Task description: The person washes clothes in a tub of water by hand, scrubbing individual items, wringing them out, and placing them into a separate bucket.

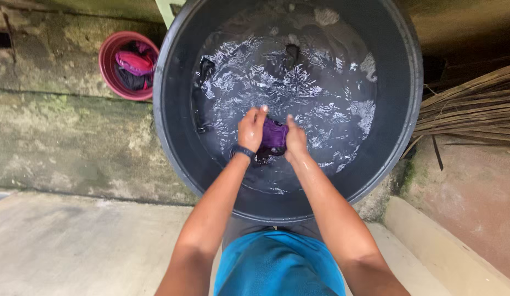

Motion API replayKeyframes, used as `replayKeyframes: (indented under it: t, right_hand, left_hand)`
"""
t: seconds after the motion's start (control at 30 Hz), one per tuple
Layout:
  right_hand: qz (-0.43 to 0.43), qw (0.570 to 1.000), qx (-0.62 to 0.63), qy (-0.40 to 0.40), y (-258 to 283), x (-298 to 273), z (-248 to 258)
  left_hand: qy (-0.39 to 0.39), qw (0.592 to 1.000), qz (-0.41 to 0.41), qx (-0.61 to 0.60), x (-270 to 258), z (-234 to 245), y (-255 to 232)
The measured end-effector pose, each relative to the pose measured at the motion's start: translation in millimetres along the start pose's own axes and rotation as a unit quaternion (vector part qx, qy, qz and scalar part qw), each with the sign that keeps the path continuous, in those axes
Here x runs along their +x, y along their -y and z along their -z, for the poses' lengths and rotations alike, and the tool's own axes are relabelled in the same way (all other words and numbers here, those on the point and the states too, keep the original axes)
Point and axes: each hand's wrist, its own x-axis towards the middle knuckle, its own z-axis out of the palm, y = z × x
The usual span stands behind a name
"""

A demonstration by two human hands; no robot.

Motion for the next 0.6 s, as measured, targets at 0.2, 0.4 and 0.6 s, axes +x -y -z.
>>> replayKeyframes:
  t: [0.2,0.4,0.6]
  right_hand:
    - [0.070,0.973,-0.207,0.078,-19,62,31]
    - [-0.044,0.969,0.103,0.222,-6,77,10]
    - [-0.014,0.980,0.115,0.162,-28,43,8]
  left_hand:
    - [0.000,0.994,0.045,0.097,10,-16,37]
    - [0.038,0.994,0.004,-0.106,-37,-38,-32]
    - [-0.007,0.995,0.097,0.030,-14,-10,-58]
